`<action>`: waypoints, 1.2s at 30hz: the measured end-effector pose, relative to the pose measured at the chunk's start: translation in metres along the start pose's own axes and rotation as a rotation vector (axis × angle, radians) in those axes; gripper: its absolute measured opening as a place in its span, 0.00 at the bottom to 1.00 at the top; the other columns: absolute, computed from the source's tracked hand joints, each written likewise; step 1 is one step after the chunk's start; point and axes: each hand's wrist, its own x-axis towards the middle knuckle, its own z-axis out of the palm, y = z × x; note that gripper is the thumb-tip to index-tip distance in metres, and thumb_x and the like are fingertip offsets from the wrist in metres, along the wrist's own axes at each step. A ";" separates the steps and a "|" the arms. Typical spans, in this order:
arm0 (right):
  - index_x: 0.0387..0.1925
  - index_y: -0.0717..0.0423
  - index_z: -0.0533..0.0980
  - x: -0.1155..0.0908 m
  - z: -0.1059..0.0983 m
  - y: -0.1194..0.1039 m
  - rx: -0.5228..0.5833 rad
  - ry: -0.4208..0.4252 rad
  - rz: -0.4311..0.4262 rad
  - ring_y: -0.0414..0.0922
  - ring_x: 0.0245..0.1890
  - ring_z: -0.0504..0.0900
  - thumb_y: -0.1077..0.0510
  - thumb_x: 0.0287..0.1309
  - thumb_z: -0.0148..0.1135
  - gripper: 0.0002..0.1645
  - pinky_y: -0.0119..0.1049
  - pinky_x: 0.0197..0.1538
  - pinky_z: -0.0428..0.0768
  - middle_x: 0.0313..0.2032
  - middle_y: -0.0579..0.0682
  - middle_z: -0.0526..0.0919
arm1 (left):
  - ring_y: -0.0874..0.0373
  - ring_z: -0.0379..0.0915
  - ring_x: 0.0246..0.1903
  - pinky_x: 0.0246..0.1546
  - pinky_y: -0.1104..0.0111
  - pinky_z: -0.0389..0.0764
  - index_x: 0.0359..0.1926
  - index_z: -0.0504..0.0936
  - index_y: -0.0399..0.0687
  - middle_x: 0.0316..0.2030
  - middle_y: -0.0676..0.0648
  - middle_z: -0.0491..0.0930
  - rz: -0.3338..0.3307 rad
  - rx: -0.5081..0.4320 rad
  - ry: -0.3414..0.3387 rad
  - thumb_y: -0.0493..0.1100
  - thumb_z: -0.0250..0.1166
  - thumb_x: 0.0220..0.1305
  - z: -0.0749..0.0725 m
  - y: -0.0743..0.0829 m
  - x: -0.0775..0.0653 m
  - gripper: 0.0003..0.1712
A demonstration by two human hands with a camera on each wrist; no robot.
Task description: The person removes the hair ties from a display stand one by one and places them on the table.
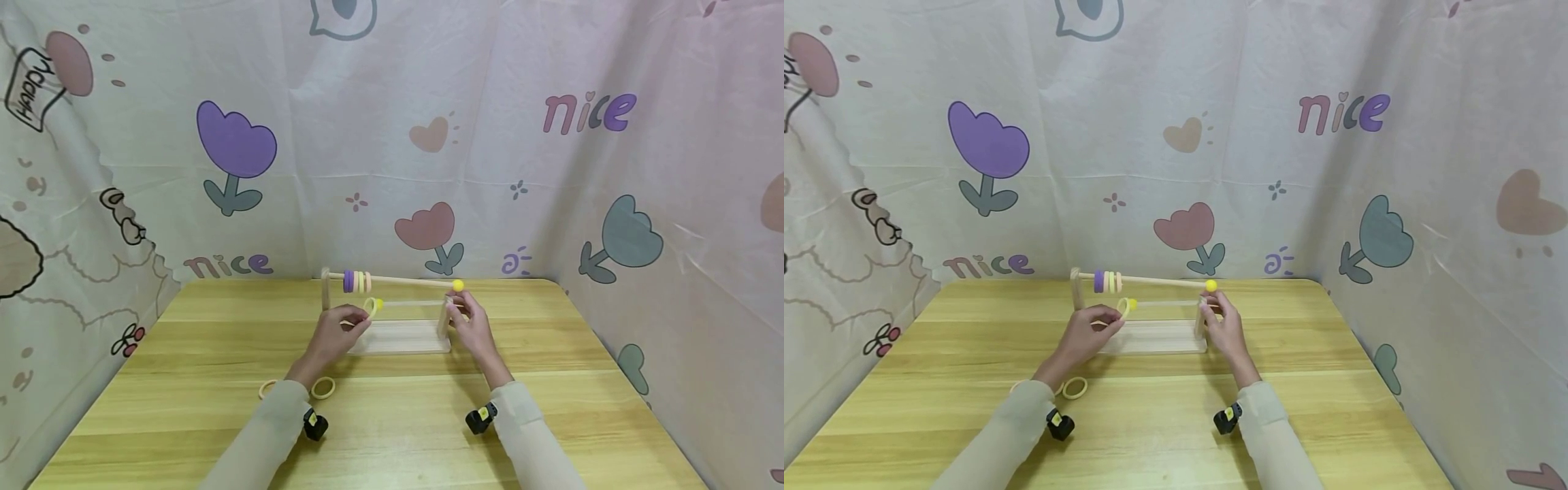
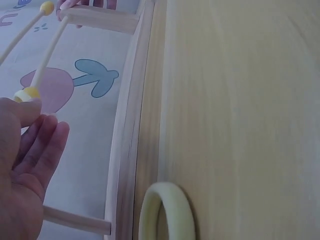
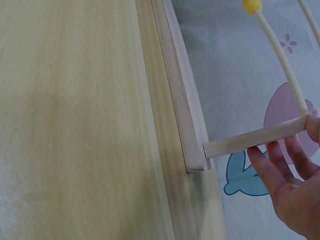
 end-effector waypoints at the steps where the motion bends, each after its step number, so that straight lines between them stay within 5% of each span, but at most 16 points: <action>1: 0.60 0.61 0.75 0.000 0.000 0.000 0.000 0.003 -0.005 0.52 0.51 0.81 0.62 0.75 0.56 0.16 0.37 0.46 0.88 0.54 0.64 0.82 | 0.57 0.84 0.35 0.37 0.74 0.86 0.39 0.89 0.42 0.35 0.44 0.88 0.000 0.009 -0.011 0.36 0.73 0.63 -0.001 0.000 -0.001 0.03; 12: 0.61 0.66 0.74 -0.001 0.001 -0.003 -0.003 0.004 -0.008 0.56 0.52 0.81 0.62 0.76 0.55 0.17 0.41 0.48 0.89 0.55 0.67 0.81 | 0.62 0.80 0.34 0.37 0.75 0.84 0.38 0.89 0.44 0.36 0.47 0.88 0.020 0.062 -0.172 0.37 0.72 0.65 -0.018 0.002 -0.007 0.02; 18: 0.61 0.71 0.72 -0.008 -0.002 -0.027 -0.002 -0.026 0.007 0.60 0.53 0.80 0.66 0.75 0.53 0.18 0.55 0.53 0.87 0.55 0.71 0.80 | 0.64 0.79 0.34 0.36 0.75 0.84 0.38 0.90 0.44 0.35 0.47 0.87 0.057 0.085 -0.254 0.37 0.72 0.65 -0.026 -0.001 -0.009 0.02; 24: 0.61 0.73 0.72 -0.013 -0.004 -0.040 0.001 -0.039 -0.005 0.62 0.52 0.80 0.67 0.74 0.54 0.18 0.54 0.52 0.87 0.54 0.71 0.80 | 0.63 0.80 0.35 0.37 0.74 0.85 0.38 0.89 0.45 0.35 0.48 0.86 0.086 0.105 -0.317 0.38 0.71 0.65 -0.033 0.000 -0.012 0.02; 36: 0.59 0.71 0.74 -0.013 -0.003 -0.038 0.002 -0.033 -0.023 0.54 0.49 0.80 0.66 0.74 0.55 0.17 0.58 0.52 0.86 0.54 0.70 0.81 | 0.66 0.75 0.33 0.37 0.74 0.82 0.36 0.88 0.47 0.33 0.52 0.85 0.041 0.175 -0.460 0.41 0.72 0.65 -0.046 0.003 -0.011 0.03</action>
